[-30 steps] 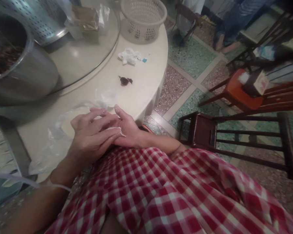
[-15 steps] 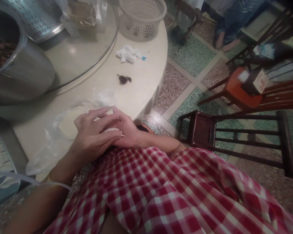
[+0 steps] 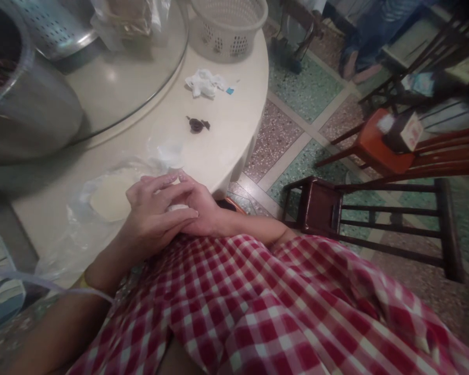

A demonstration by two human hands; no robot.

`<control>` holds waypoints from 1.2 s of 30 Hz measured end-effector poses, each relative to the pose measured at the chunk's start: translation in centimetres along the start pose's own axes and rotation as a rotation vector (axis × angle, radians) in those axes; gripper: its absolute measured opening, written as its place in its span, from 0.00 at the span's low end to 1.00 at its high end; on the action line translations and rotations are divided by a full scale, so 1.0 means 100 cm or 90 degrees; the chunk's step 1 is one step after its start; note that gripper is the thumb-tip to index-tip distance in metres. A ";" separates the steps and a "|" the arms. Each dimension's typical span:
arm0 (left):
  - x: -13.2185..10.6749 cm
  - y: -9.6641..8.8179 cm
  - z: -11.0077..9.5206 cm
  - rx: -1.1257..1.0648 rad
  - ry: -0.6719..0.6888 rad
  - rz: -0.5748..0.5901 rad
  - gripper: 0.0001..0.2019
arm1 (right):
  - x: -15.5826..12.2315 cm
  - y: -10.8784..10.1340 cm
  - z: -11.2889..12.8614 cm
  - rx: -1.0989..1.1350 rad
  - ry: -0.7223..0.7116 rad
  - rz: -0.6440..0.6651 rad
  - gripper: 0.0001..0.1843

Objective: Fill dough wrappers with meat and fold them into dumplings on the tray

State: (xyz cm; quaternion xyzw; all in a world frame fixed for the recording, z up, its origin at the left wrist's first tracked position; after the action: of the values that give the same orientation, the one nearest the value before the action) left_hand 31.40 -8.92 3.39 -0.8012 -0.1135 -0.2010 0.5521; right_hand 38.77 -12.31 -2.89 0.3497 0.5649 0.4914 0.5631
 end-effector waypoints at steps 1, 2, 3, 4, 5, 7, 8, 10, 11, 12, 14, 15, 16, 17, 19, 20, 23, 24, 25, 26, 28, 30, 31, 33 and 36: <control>-0.001 0.000 0.002 0.002 -0.003 0.000 0.09 | 0.000 0.000 -0.001 0.002 0.018 -0.003 0.24; -0.002 -0.002 0.004 0.003 -0.011 -0.004 0.08 | -0.002 0.000 -0.002 0.002 0.042 -0.003 0.25; -0.004 -0.004 0.006 0.006 -0.022 -0.013 0.08 | -0.004 0.002 -0.003 0.000 0.064 0.001 0.26; -0.006 -0.007 0.009 0.010 -0.033 -0.025 0.08 | -0.007 0.004 -0.003 -0.003 0.068 0.006 0.28; -0.007 -0.010 0.010 0.015 -0.043 -0.039 0.10 | -0.010 0.007 -0.002 -0.010 0.064 0.015 0.30; -0.010 -0.015 0.012 0.025 -0.053 -0.059 0.10 | -0.014 0.012 0.000 -0.027 0.035 0.030 0.32; -0.011 -0.016 0.011 0.028 -0.056 -0.062 0.09 | -0.015 0.014 0.000 -0.034 0.026 0.036 0.33; -0.013 -0.016 0.009 0.027 -0.060 -0.070 0.06 | -0.015 0.015 -0.001 -0.042 0.021 0.039 0.34; -0.013 -0.016 0.008 0.029 -0.062 -0.079 0.05 | -0.015 0.016 -0.002 -0.045 0.020 0.039 0.35; -0.014 -0.016 0.006 0.033 -0.063 -0.093 0.05 | -0.014 0.015 -0.003 -0.050 0.021 0.042 0.35; -0.017 -0.017 0.002 0.054 -0.060 -0.128 0.07 | -0.012 0.015 -0.003 -0.057 0.017 0.050 0.35; -0.018 -0.017 0.001 0.067 -0.056 -0.140 0.08 | -0.011 0.014 -0.003 -0.059 0.016 0.054 0.35; -0.019 -0.017 0.000 0.078 -0.053 -0.147 0.08 | -0.011 0.014 -0.003 -0.058 0.017 0.058 0.36; -0.020 -0.017 0.000 0.085 -0.052 -0.146 0.09 | -0.010 0.013 -0.002 -0.056 0.018 0.061 0.37; -0.021 -0.017 0.001 0.091 -0.054 -0.143 0.10 | -0.010 0.011 -0.001 -0.056 0.024 0.058 0.38; -0.022 -0.016 0.003 0.088 -0.061 -0.142 0.11 | -0.010 0.010 -0.001 -0.059 0.030 0.054 0.38; -0.022 -0.014 0.008 0.062 -0.094 -0.126 0.12 | -0.009 0.010 -0.002 -0.063 0.036 0.045 0.34; -0.021 -0.013 0.009 0.049 -0.104 -0.122 0.10 | -0.008 0.010 -0.003 -0.056 0.034 0.043 0.34; -0.021 -0.012 0.010 0.035 -0.115 -0.116 0.08 | -0.007 0.010 -0.003 -0.046 0.032 0.037 0.33; -0.021 -0.010 0.010 0.024 -0.124 -0.112 0.07 | -0.006 0.010 -0.004 -0.035 0.028 0.026 0.34; -0.021 -0.008 0.009 0.012 -0.129 -0.112 0.06 | -0.003 0.009 -0.005 -0.014 0.026 0.005 0.34; -0.021 -0.007 0.008 0.010 -0.120 -0.114 0.07 | -0.003 0.009 -0.006 -0.006 0.035 0.000 0.36; -0.021 -0.007 0.007 0.014 -0.113 -0.118 0.06 | -0.004 0.009 -0.006 -0.009 0.043 0.006 0.37; -0.023 -0.008 0.007 0.029 -0.097 -0.116 0.08 | -0.007 0.010 -0.004 -0.026 0.047 0.025 0.37; -0.026 -0.012 0.009 0.062 -0.090 -0.114 0.16 | -0.012 0.010 -0.001 -0.052 0.025 0.033 0.34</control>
State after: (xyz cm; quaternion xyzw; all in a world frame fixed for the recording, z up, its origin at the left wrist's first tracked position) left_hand 28.75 -7.52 2.89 -0.7725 -0.2325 -0.1867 0.5607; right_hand 38.64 -13.16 -1.64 0.3313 0.5461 0.5353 0.5526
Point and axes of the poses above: each hand's wrist, its own x-axis towards the middle knuckle, its own y-axis out of the palm, z = x × y, the point moved 5 cm from there along x, towards the middle knuckle, and after that the axes turned 4 degrees about -x, right-handed, at the moved point
